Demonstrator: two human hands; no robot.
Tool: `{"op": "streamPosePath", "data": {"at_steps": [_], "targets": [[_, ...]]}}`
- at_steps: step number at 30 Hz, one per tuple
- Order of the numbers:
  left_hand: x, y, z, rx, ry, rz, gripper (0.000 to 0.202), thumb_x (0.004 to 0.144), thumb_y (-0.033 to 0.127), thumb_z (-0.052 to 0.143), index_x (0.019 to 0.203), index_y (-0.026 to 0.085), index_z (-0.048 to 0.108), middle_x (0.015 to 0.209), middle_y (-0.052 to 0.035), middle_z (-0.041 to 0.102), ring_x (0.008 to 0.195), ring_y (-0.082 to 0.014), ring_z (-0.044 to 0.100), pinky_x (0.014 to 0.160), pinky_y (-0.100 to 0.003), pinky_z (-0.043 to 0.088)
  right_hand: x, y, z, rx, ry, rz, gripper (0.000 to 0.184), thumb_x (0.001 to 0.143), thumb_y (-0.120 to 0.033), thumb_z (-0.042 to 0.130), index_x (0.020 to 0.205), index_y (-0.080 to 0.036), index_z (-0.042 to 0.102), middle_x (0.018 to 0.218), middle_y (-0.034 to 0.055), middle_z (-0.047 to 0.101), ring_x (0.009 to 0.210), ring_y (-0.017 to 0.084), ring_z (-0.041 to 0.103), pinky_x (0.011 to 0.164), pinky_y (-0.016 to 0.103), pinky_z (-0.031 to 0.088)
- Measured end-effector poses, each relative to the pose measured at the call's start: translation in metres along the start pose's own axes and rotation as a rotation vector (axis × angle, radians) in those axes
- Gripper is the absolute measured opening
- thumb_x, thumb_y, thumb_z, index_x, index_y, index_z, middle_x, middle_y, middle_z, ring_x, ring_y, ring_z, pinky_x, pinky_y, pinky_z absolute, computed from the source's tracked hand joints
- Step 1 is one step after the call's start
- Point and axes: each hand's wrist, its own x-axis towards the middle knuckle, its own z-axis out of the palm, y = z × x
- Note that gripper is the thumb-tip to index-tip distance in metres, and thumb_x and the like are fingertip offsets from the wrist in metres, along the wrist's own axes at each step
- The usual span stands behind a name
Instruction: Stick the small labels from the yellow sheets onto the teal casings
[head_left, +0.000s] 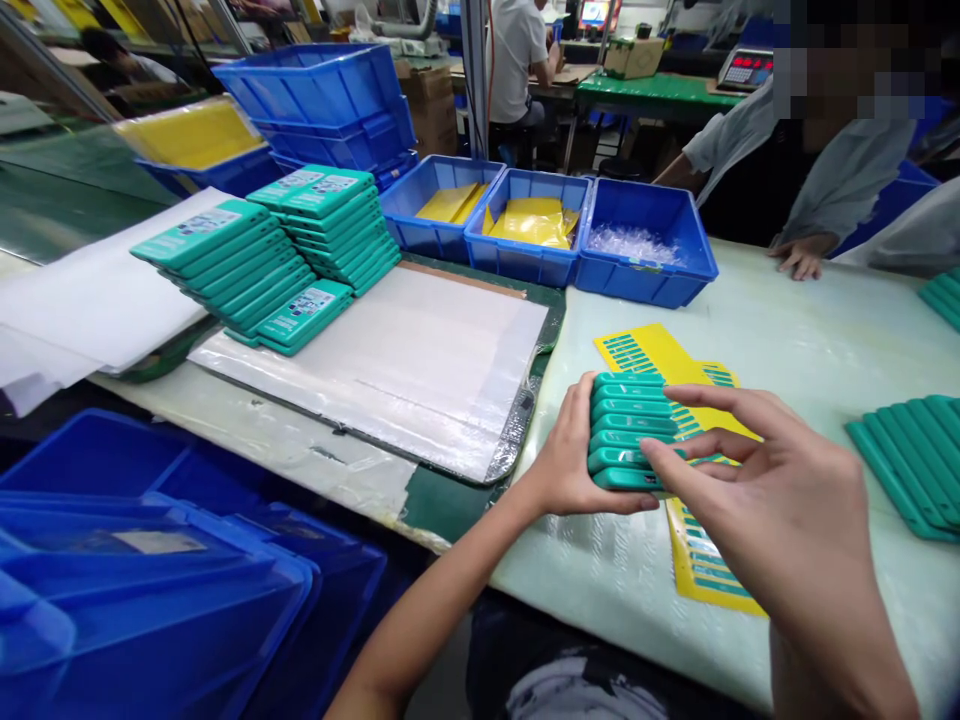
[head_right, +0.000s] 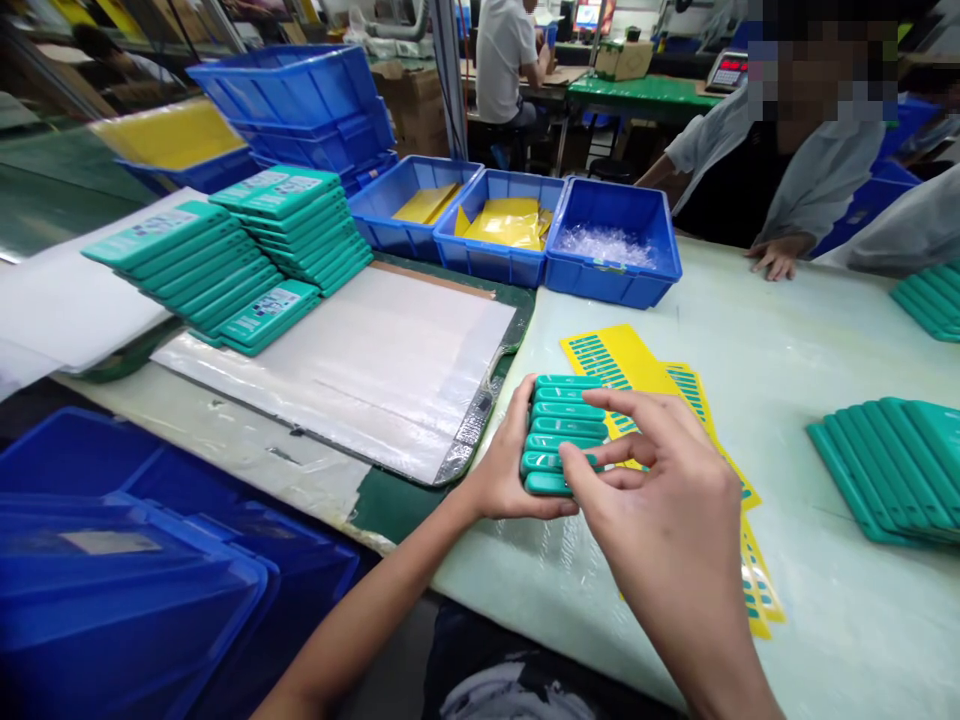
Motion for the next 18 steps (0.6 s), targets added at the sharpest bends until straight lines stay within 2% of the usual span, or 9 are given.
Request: {"op": "streamPosePath", "data": {"at_steps": [3, 6, 9, 11, 12, 14, 16, 18], "targets": [[0.001, 0.000, 0.000, 0.000, 0.008, -0.001, 0.157, 0.056, 0.057, 0.106, 0.175, 0.023, 0.010, 0.174, -0.0233, 0.029, 0.163, -0.0509, 0.035, 0.138, -0.068, 0.031, -0.001, -0.003, 0.001, 0.000, -0.021, -0.038, 0.034, 0.088, -0.036, 0.086, 0.120, -0.026, 0.081, 0.118, 0.0069, 0.072, 0.074, 0.016, 0.075, 0.057, 0.025, 0.067], [0.002, 0.001, 0.000, -0.016, 0.002, 0.007, 0.154, 0.055, 0.058, 0.106, 0.173, 0.024, 0.013, 0.170, -0.0222, 0.035, 0.159, -0.0495, 0.041, 0.135, -0.066, 0.036, -0.002, -0.006, 0.003, -0.162, -0.038, -0.110, 0.033, 0.093, -0.035, 0.078, 0.123, -0.024, 0.078, 0.117, 0.0079, 0.070, 0.070, 0.015, 0.072, 0.059, 0.028, 0.064], [0.002, 0.002, -0.001, -0.003, -0.002, -0.005, 0.155, 0.054, 0.062, 0.105, 0.173, 0.021, 0.013, 0.170, -0.0239, 0.034, 0.161, -0.0504, 0.037, 0.137, -0.068, 0.032, 0.004, -0.005, -0.001, -0.501, -0.023, -0.166, 0.053, 0.096, -0.038, 0.073, 0.146, -0.021, 0.069, 0.121, 0.0152, 0.067, 0.070, 0.020, 0.068, 0.055, 0.034, 0.057], [0.002, 0.001, -0.002, 0.020, -0.003, -0.034, 0.160, 0.053, 0.065, 0.104, 0.174, 0.021, 0.009, 0.174, -0.0255, 0.028, 0.165, -0.0528, 0.030, 0.138, -0.071, 0.027, 0.013, 0.002, -0.007, -0.682, -0.008, -0.178, 0.073, 0.091, -0.052, 0.079, 0.155, -0.019, 0.064, 0.124, 0.0199, 0.065, 0.071, 0.025, 0.066, 0.051, 0.035, 0.050], [0.002, 0.001, -0.003, 0.024, -0.005, -0.043, 0.161, 0.053, 0.067, 0.104, 0.174, 0.022, 0.008, 0.175, -0.0255, 0.026, 0.165, -0.0533, 0.029, 0.138, -0.072, 0.027, 0.017, 0.007, -0.009, -0.707, -0.023, -0.182, 0.079, 0.088, -0.060, 0.082, 0.153, -0.019, 0.066, 0.122, 0.0200, 0.066, 0.071, 0.025, 0.065, 0.051, 0.036, 0.049], [0.001, -0.001, -0.004, 0.015, -0.017, -0.040, 0.160, 0.055, 0.071, 0.102, 0.175, 0.022, 0.008, 0.174, -0.0251, 0.029, 0.164, -0.0528, 0.033, 0.137, -0.072, 0.029, 0.022, 0.019, -0.012, -0.561, -0.106, -0.144, 0.075, 0.086, -0.069, 0.082, 0.143, -0.020, 0.073, 0.112, 0.0154, 0.070, 0.068, 0.023, 0.064, 0.056, 0.038, 0.053], [0.000, -0.004, -0.004, 0.002, -0.031, -0.023, 0.158, 0.059, 0.076, 0.099, 0.175, 0.021, 0.007, 0.174, -0.0259, 0.030, 0.164, -0.0525, 0.034, 0.137, -0.073, 0.028, 0.019, 0.033, -0.010, -0.226, -0.204, -0.018, 0.064, 0.092, -0.067, 0.077, 0.136, -0.020, 0.076, 0.101, 0.0094, 0.073, 0.068, 0.022, 0.069, 0.061, 0.038, 0.060], [-0.002, -0.008, -0.005, 0.005, -0.033, -0.011, 0.158, 0.061, 0.078, 0.097, 0.175, 0.021, 0.004, 0.176, -0.0271, 0.026, 0.166, -0.0537, 0.029, 0.138, -0.074, 0.024, 0.012, 0.049, -0.005, 0.078, -0.212, 0.134, 0.056, 0.096, -0.062, 0.074, 0.132, -0.019, 0.077, 0.096, 0.0076, 0.076, 0.073, 0.022, 0.076, 0.066, 0.036, 0.065]]}}
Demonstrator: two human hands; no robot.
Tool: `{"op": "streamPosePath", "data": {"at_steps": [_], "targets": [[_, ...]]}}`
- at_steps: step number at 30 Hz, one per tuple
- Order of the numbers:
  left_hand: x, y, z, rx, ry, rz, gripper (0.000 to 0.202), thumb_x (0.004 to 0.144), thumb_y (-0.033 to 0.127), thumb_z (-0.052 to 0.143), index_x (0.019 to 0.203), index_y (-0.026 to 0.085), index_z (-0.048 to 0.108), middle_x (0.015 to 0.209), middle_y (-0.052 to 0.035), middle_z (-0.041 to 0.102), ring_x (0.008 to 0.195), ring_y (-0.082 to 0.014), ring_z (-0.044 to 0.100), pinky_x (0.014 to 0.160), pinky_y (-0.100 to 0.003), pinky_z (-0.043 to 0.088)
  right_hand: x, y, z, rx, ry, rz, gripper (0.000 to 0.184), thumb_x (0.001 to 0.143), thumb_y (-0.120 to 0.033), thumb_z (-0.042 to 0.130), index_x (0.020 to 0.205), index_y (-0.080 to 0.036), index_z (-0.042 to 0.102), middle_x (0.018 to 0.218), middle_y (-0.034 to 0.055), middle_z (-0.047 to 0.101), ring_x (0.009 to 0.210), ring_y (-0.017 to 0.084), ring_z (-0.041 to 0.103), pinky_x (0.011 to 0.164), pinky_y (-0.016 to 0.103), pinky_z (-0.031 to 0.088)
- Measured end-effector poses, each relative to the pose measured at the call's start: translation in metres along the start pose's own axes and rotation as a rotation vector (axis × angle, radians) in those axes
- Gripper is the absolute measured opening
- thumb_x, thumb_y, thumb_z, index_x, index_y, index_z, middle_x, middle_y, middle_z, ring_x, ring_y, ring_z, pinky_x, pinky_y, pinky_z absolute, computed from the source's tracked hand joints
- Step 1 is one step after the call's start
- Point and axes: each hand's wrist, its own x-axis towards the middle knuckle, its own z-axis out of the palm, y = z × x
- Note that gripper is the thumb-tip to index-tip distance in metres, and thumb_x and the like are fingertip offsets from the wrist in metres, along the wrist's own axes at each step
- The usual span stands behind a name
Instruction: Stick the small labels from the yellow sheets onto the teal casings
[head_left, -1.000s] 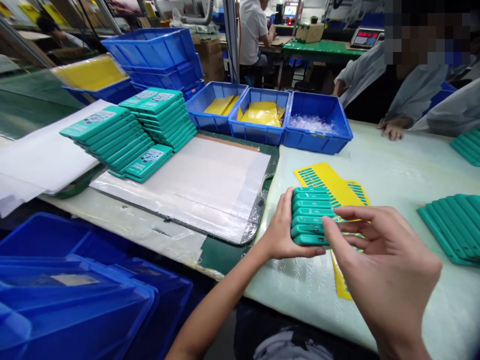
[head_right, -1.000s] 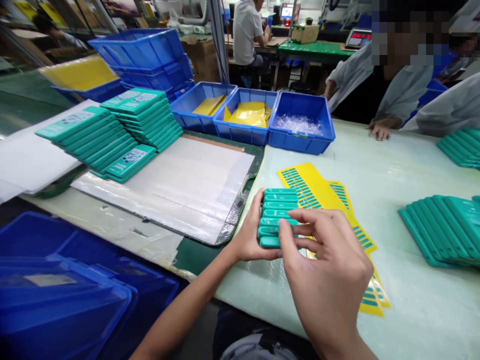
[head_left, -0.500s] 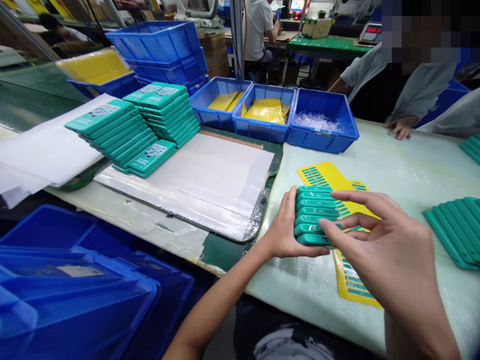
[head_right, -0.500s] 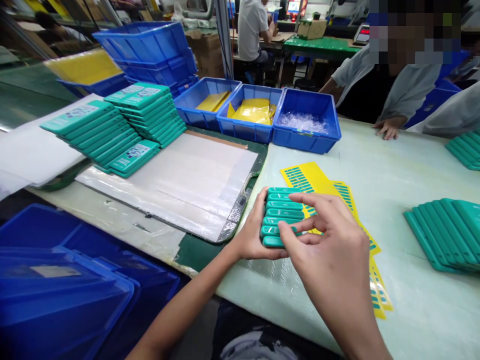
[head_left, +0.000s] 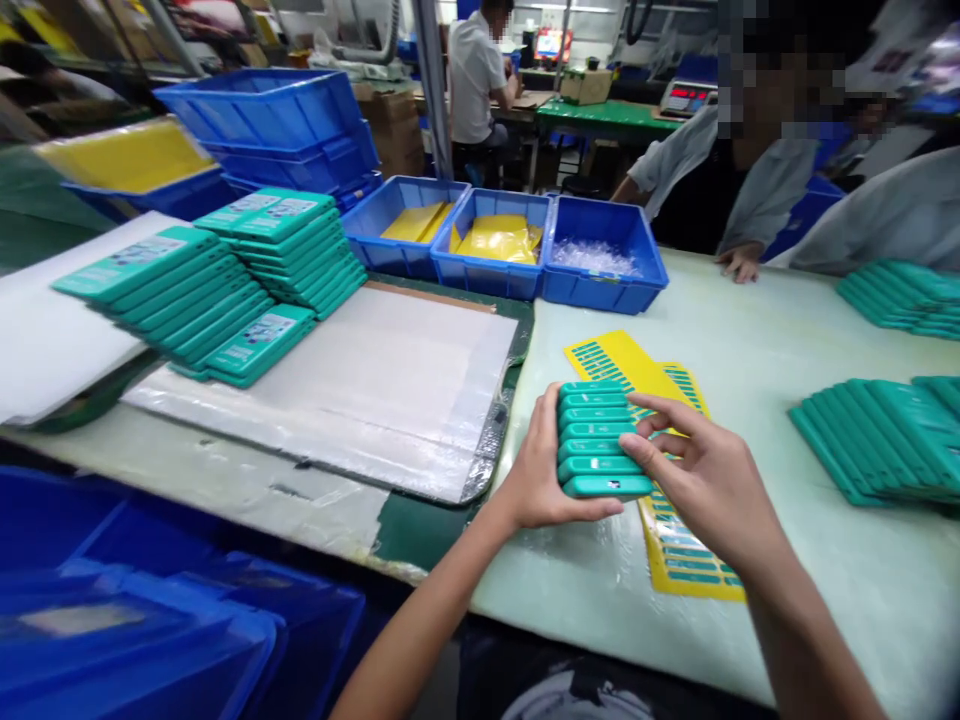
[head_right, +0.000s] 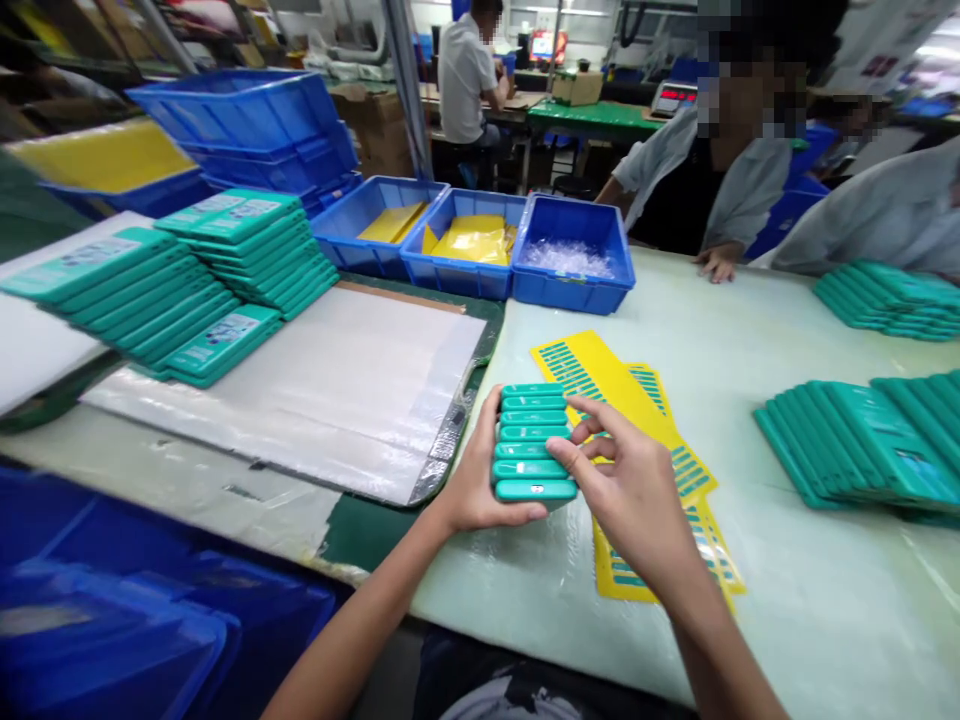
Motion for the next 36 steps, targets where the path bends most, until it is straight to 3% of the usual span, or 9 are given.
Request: {"op": "streamPosePath", "data": {"at_steps": [2, 4, 8, 13, 17, 21, 26, 31, 36], "targets": [[-0.002, -0.005, -0.002, 0.015, 0.012, 0.015, 0.157, 0.062, 0.077, 0.098, 0.176, 0.023, 0.004, 0.180, -0.0267, 0.020, 0.169, -0.0544, 0.023, 0.139, -0.074, 0.020, -0.001, 0.024, 0.001, 0.108, 0.082, 0.081, 0.051, 0.098, -0.059, 0.070, 0.125, -0.017, 0.080, 0.096, 0.0091, 0.080, 0.080, 0.024, 0.080, 0.071, 0.037, 0.068], [-0.002, -0.008, -0.004, 0.023, 0.017, 0.028, 0.154, 0.065, 0.076, 0.096, 0.176, 0.024, 0.003, 0.181, -0.0258, 0.020, 0.170, -0.0537, 0.023, 0.139, -0.073, 0.019, 0.003, 0.056, -0.010, 0.028, 0.227, 0.139, 0.050, 0.096, -0.059, 0.065, 0.114, -0.016, 0.082, 0.097, 0.0120, 0.083, 0.086, 0.027, 0.082, 0.076, 0.041, 0.070], [-0.001, -0.009, -0.007, 0.021, 0.018, 0.054, 0.148, 0.070, 0.076, 0.093, 0.177, 0.024, 0.004, 0.176, -0.0252, 0.031, 0.166, -0.0527, 0.034, 0.138, -0.074, 0.021, 0.013, 0.125, -0.060, -0.199, 0.514, 0.235, 0.047, 0.080, -0.052, 0.069, 0.104, -0.014, 0.082, 0.099, 0.0204, 0.084, 0.098, 0.039, 0.081, 0.095, 0.057, 0.064], [0.000, -0.003, -0.007, 0.015, 0.031, 0.063, 0.146, 0.070, 0.077, 0.092, 0.176, 0.023, 0.007, 0.172, -0.0245, 0.038, 0.161, -0.0511, 0.042, 0.136, -0.073, 0.029, 0.020, 0.173, -0.083, -0.295, 0.418, 0.261, 0.046, 0.073, -0.049, 0.071, 0.104, -0.017, 0.083, 0.099, 0.0160, 0.085, 0.094, 0.036, 0.080, 0.092, 0.052, 0.062], [0.000, -0.003, -0.007, -0.006, 0.030, 0.057, 0.147, 0.070, 0.076, 0.093, 0.176, 0.023, 0.007, 0.171, -0.0238, 0.041, 0.160, -0.0501, 0.045, 0.136, -0.071, 0.031, 0.029, 0.183, -0.078, -0.363, 0.332, 0.255, 0.042, 0.071, -0.040, 0.072, 0.106, -0.018, 0.083, 0.099, 0.0136, 0.084, 0.097, 0.034, 0.077, 0.097, 0.050, 0.059], [-0.002, -0.005, -0.006, -0.005, 0.028, 0.034, 0.153, 0.067, 0.073, 0.096, 0.177, 0.024, 0.002, 0.175, -0.0244, 0.036, 0.163, -0.0518, 0.040, 0.137, -0.073, 0.025, 0.038, 0.184, -0.086, -0.378, 0.216, 0.256, 0.040, 0.069, -0.034, 0.070, 0.104, -0.020, 0.081, 0.086, 0.0082, 0.080, 0.081, 0.028, 0.074, 0.081, 0.042, 0.058], [-0.005, -0.007, -0.002, -0.005, 0.026, 0.022, 0.158, 0.063, 0.073, 0.099, 0.178, 0.026, 0.001, 0.181, -0.0244, 0.023, 0.168, -0.0541, 0.027, 0.139, -0.074, 0.018, 0.031, 0.176, -0.106, -0.387, 0.155, 0.268, 0.047, 0.069, -0.050, 0.068, 0.104, -0.020, 0.074, 0.072, 0.0062, 0.071, 0.067, 0.029, 0.069, 0.067, 0.043, 0.054], [-0.003, -0.010, 0.000, 0.013, 0.038, 0.069, 0.159, 0.058, 0.069, 0.103, 0.178, 0.032, 0.006, 0.181, -0.0197, 0.024, 0.169, -0.0541, 0.024, 0.140, -0.074, 0.020, 0.023, 0.175, -0.114, -0.367, 0.105, 0.217, 0.056, 0.071, -0.057, 0.069, 0.116, -0.023, 0.067, 0.078, 0.0047, 0.072, 0.079, 0.031, 0.075, 0.076, 0.045, 0.058], [-0.002, -0.005, 0.000, 0.001, 0.033, 0.056, 0.157, 0.060, 0.070, 0.101, 0.177, 0.030, 0.005, 0.179, -0.0217, 0.027, 0.166, -0.0540, 0.031, 0.139, -0.076, 0.021, 0.020, 0.149, -0.117, -0.379, 0.120, 0.187, 0.042, 0.078, -0.066, 0.073, 0.083, -0.025, 0.076, 0.080, 0.0116, 0.079, 0.073, 0.032, 0.074, 0.068, 0.044, 0.055]]}}
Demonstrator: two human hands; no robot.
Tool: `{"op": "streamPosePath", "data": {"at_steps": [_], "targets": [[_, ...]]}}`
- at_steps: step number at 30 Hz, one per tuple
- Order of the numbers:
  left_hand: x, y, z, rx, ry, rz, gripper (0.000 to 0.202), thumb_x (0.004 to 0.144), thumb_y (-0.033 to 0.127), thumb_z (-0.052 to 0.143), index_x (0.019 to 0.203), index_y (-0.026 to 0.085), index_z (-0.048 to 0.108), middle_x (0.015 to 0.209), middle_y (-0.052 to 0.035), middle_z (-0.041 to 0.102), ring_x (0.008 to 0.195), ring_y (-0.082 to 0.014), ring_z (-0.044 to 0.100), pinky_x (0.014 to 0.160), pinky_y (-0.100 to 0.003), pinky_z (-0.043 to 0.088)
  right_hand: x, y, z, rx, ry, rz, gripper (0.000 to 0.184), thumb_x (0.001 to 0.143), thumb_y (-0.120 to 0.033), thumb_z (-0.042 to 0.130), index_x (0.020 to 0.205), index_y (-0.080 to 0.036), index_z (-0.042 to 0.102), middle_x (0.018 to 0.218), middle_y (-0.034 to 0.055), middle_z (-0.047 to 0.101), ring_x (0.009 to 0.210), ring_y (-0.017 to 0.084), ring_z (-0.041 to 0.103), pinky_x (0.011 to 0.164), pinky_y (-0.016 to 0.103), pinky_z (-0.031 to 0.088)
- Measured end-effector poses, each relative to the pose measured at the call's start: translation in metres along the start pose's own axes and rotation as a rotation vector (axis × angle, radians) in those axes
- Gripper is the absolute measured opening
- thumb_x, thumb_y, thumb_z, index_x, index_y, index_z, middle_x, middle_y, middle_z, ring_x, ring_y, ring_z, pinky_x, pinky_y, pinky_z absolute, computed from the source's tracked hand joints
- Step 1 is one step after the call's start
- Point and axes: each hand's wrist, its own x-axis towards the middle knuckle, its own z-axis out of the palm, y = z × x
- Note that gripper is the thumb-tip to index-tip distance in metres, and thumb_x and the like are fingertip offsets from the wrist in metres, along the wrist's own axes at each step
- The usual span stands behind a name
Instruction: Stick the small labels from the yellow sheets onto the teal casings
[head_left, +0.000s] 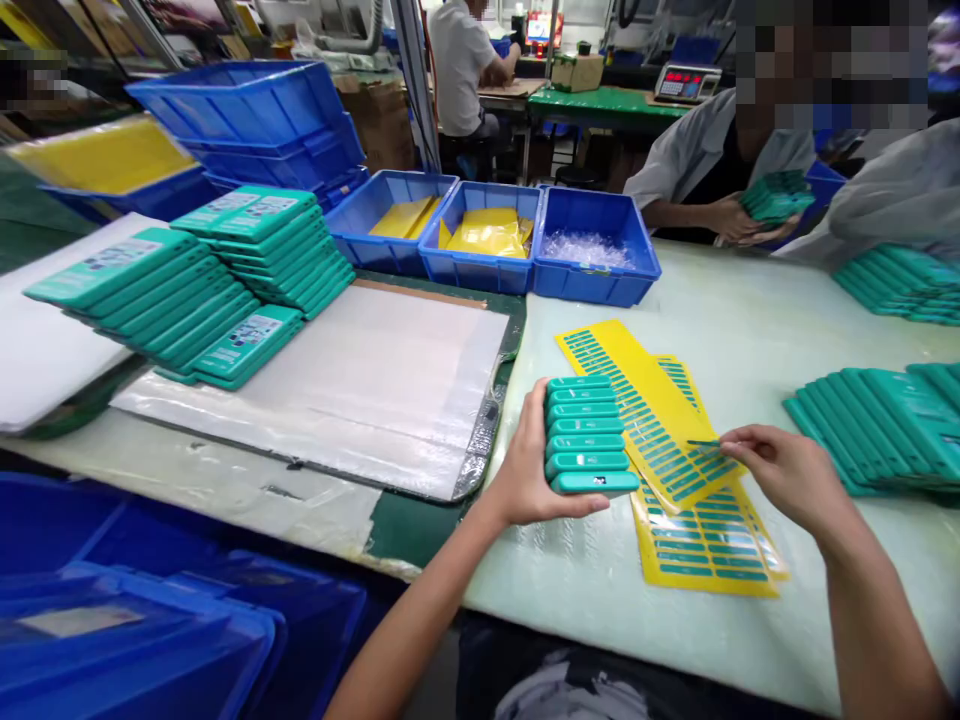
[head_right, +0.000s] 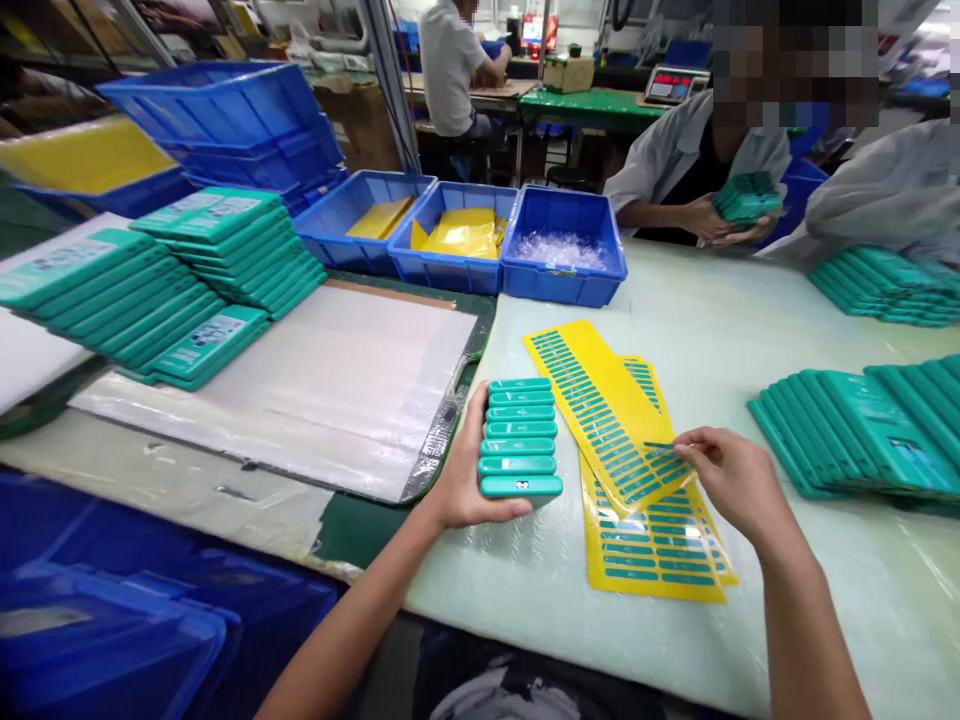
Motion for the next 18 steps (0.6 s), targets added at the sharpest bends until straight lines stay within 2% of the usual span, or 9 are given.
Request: {"op": "streamPosePath", "data": {"at_steps": [2, 4, 6, 7, 8, 10, 13, 16, 18], "targets": [[0.000, 0.004, 0.000, 0.009, 0.000, -0.011, 0.155, 0.061, 0.072, 0.100, 0.177, 0.031, 0.006, 0.178, -0.0206, 0.029, 0.166, -0.0528, 0.033, 0.139, -0.076, 0.022, -0.009, -0.029, -0.013, 0.109, 0.030, -0.008, 0.036, 0.083, -0.061, 0.082, 0.082, -0.025, 0.080, 0.088, 0.0140, 0.081, 0.078, 0.032, 0.076, 0.070, 0.045, 0.058], [0.001, 0.006, 0.001, 0.018, 0.001, -0.020, 0.154, 0.061, 0.073, 0.100, 0.177, 0.033, 0.006, 0.178, -0.0191, 0.030, 0.166, -0.0516, 0.034, 0.139, -0.075, 0.023, -0.023, -0.067, -0.024, 0.248, -0.008, -0.015, 0.021, 0.087, -0.045, 0.090, 0.091, -0.026, 0.084, 0.098, 0.0146, 0.082, 0.086, 0.029, 0.078, 0.074, 0.040, 0.061], [0.002, 0.008, 0.002, 0.023, 0.002, -0.032, 0.156, 0.060, 0.076, 0.099, 0.177, 0.032, 0.006, 0.177, -0.0198, 0.031, 0.165, -0.0517, 0.035, 0.139, -0.075, 0.025, -0.042, -0.108, -0.028, 0.396, 0.109, -0.009, 0.018, 0.088, -0.044, 0.090, 0.093, -0.028, 0.082, 0.077, 0.0069, 0.075, 0.066, 0.021, 0.070, 0.061, 0.034, 0.056], [0.002, 0.008, 0.002, 0.026, 0.001, -0.040, 0.157, 0.059, 0.077, 0.099, 0.177, 0.030, 0.006, 0.177, -0.0208, 0.031, 0.165, -0.0520, 0.034, 0.139, -0.075, 0.025, -0.051, -0.127, -0.027, 0.502, 0.091, -0.053, 0.025, 0.086, -0.043, 0.092, 0.104, -0.030, 0.082, 0.070, 0.0028, 0.069, 0.058, 0.019, 0.063, 0.053, 0.031, 0.052], [0.003, 0.008, 0.002, 0.031, 0.000, -0.044, 0.158, 0.059, 0.077, 0.099, 0.176, 0.028, 0.006, 0.177, -0.0221, 0.030, 0.166, -0.0525, 0.033, 0.139, -0.075, 0.024, -0.060, -0.144, -0.023, 0.571, 0.015, -0.084, 0.038, 0.083, -0.040, 0.095, 0.117, -0.031, 0.080, 0.067, 0.0002, 0.067, 0.054, 0.017, 0.060, 0.048, 0.029, 0.048], [0.004, 0.008, 0.002, 0.039, -0.005, -0.044, 0.159, 0.058, 0.076, 0.100, 0.176, 0.024, 0.006, 0.177, -0.0244, 0.029, 0.166, -0.0532, 0.031, 0.139, -0.074, 0.023, -0.073, -0.169, -0.012, 0.647, -0.070, -0.130, 0.036, 0.083, -0.038, 0.095, 0.113, -0.029, 0.078, 0.068, -0.0011, 0.066, 0.049, 0.013, 0.053, 0.042, 0.024, 0.042], [0.006, 0.010, 0.001, 0.028, -0.013, -0.037, 0.159, 0.057, 0.073, 0.101, 0.175, 0.021, 0.008, 0.174, -0.0259, 0.031, 0.165, -0.0526, 0.033, 0.138, -0.073, 0.025, -0.080, -0.184, 0.006, 0.629, -0.129, -0.167, 0.018, 0.090, -0.040, 0.089, 0.094, -0.025, 0.078, 0.077, 0.0025, 0.070, 0.058, 0.013, 0.062, 0.050, 0.023, 0.053], [0.006, 0.011, 0.001, 0.008, -0.013, -0.019, 0.156, 0.058, 0.074, 0.100, 0.173, 0.019, 0.010, 0.171, -0.0260, 0.035, 0.162, -0.0516, 0.038, 0.138, -0.071, 0.028, -0.079, -0.185, 0.014, 0.566, -0.117, -0.241, 0.019, 0.088, -0.042, 0.090, 0.087, -0.025, 0.082, 0.095, 0.0082, 0.077, 0.086, 0.022, 0.074, 0.062, 0.025, 0.062], [0.006, 0.011, 0.001, 0.001, -0.013, -0.013, 0.155, 0.059, 0.074, 0.100, 0.173, 0.019, 0.010, 0.171, -0.0255, 0.035, 0.162, -0.0512, 0.038, 0.138, -0.070, 0.029, -0.081, -0.186, 0.013, 0.554, -0.091, -0.242, 0.020, 0.088, -0.043, 0.091, 0.083, -0.025, 0.083, 0.091, 0.0084, 0.077, 0.080, 0.022, 0.073, 0.057, 0.026, 0.061]]}}
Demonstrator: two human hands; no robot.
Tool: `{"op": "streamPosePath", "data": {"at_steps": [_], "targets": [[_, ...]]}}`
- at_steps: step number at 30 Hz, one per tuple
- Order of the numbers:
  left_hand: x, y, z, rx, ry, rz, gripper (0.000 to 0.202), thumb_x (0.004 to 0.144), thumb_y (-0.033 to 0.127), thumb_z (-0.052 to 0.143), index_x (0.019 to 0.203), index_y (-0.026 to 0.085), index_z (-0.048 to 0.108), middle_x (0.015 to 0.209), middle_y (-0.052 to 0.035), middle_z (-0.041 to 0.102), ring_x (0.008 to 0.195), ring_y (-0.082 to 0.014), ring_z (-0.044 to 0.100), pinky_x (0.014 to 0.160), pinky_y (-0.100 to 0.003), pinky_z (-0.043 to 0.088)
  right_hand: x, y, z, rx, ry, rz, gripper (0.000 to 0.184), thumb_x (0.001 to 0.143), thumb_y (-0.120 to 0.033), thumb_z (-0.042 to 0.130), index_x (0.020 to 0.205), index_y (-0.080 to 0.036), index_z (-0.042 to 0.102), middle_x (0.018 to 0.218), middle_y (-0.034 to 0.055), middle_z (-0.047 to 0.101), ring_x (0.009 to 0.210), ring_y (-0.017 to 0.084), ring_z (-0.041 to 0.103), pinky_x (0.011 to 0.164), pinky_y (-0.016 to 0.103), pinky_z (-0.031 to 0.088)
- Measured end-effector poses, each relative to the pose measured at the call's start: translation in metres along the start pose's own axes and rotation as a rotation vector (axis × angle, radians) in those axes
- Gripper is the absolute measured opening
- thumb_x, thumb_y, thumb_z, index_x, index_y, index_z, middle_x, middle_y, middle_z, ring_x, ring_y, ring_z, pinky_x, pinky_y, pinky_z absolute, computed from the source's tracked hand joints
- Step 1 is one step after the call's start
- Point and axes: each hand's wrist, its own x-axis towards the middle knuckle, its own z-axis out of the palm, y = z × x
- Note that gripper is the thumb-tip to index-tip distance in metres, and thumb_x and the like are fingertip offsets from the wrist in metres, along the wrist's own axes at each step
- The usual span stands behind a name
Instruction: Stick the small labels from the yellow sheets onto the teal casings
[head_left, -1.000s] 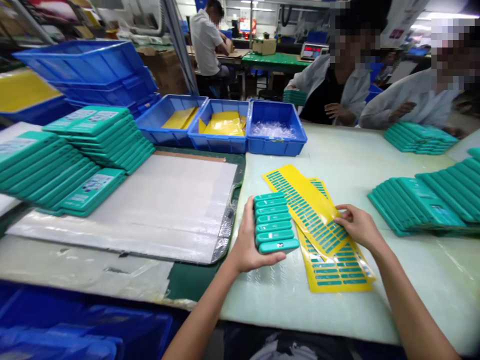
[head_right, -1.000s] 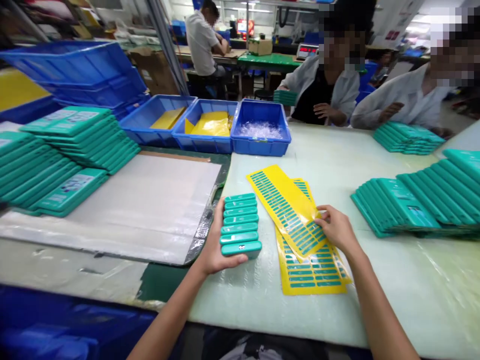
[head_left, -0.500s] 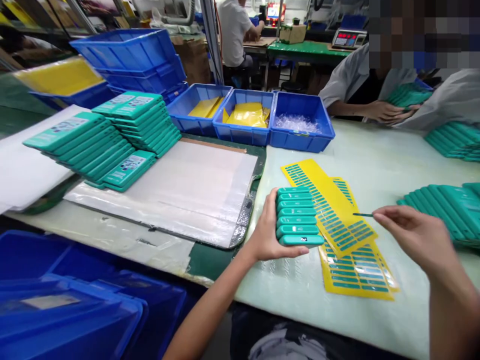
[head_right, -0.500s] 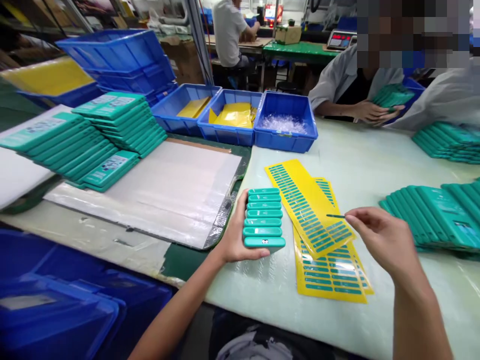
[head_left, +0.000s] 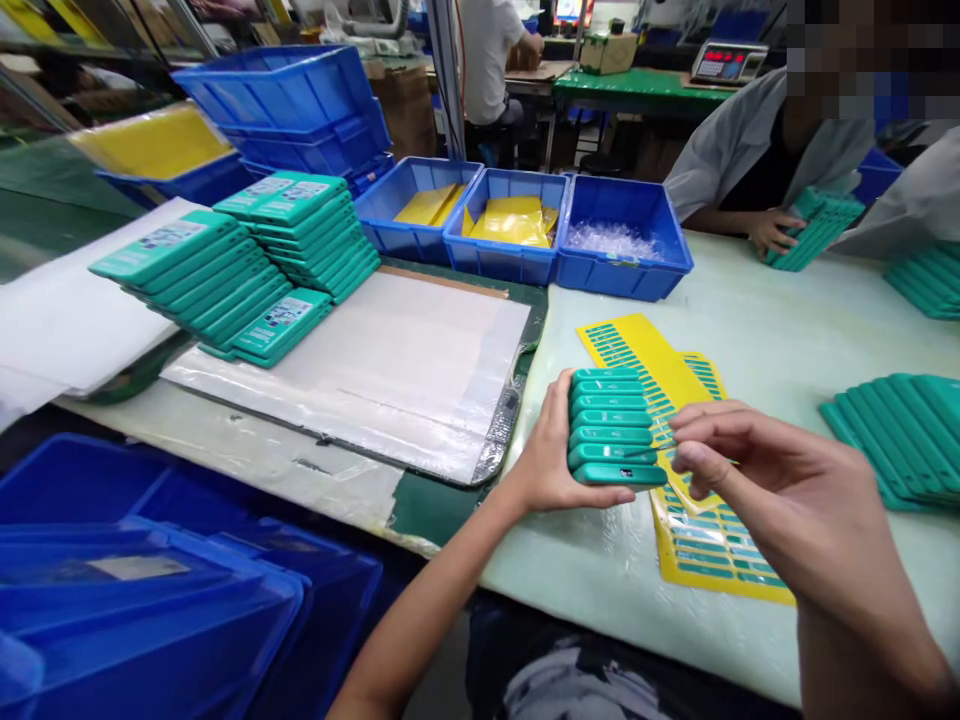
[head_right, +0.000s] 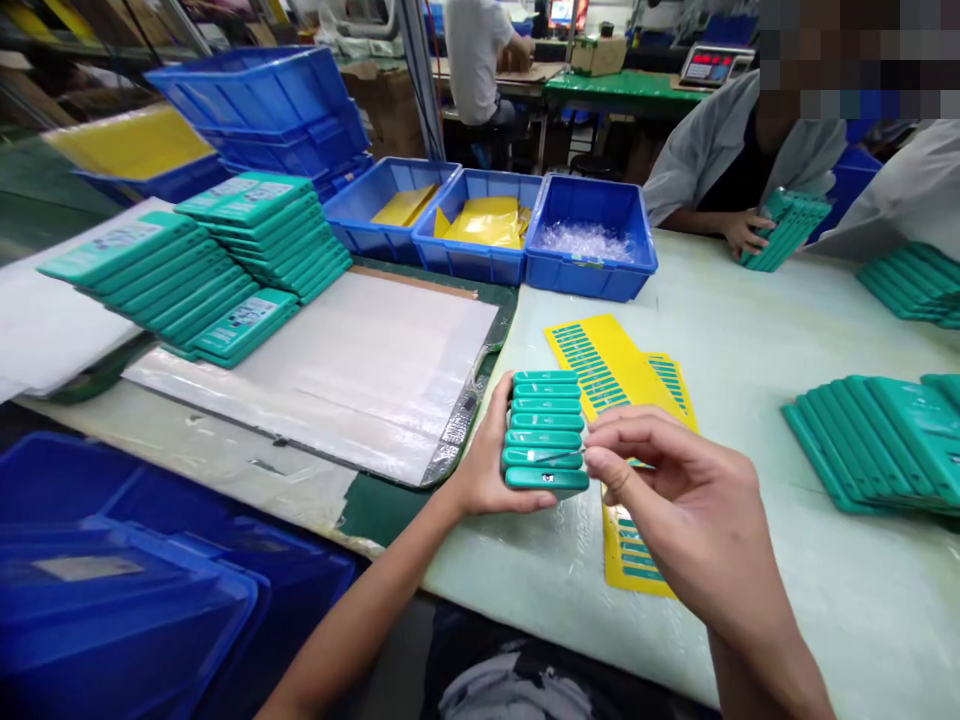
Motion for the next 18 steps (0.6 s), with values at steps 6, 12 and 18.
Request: {"op": "streamPosePath", "data": {"at_steps": [6, 12, 18], "targets": [[0.000, 0.000, 0.002, -0.013, 0.008, -0.011, 0.157, 0.056, 0.067, 0.103, 0.174, 0.023, 0.009, 0.174, -0.0241, 0.032, 0.164, -0.0518, 0.034, 0.139, -0.070, 0.027, -0.013, -0.013, 0.009, 0.019, 0.058, 0.095, 0.024, 0.089, -0.036, 0.089, 0.111, -0.027, 0.084, 0.075, 0.0009, 0.071, 0.057, 0.015, 0.064, 0.054, 0.026, 0.060], [0.001, 0.005, 0.001, -0.024, -0.010, -0.033, 0.158, 0.059, 0.068, 0.103, 0.175, 0.024, 0.006, 0.172, -0.0235, 0.035, 0.163, -0.0512, 0.037, 0.137, -0.070, 0.032, -0.006, -0.007, 0.021, 0.054, -0.046, 0.131, 0.029, 0.086, -0.034, 0.088, 0.105, -0.024, 0.069, 0.077, -0.0006, 0.068, 0.065, 0.014, 0.067, 0.055, 0.021, 0.057], [0.004, 0.002, 0.001, 0.017, -0.004, -0.023, 0.161, 0.054, 0.070, 0.104, 0.174, 0.024, 0.008, 0.173, -0.0233, 0.031, 0.164, -0.0531, 0.033, 0.138, -0.070, 0.029, 0.005, -0.009, 0.026, 0.000, -0.125, 0.161, 0.028, 0.080, -0.031, 0.086, 0.100, -0.022, 0.069, 0.072, -0.0028, 0.063, 0.055, 0.012, 0.060, 0.047, 0.020, 0.049]]}}
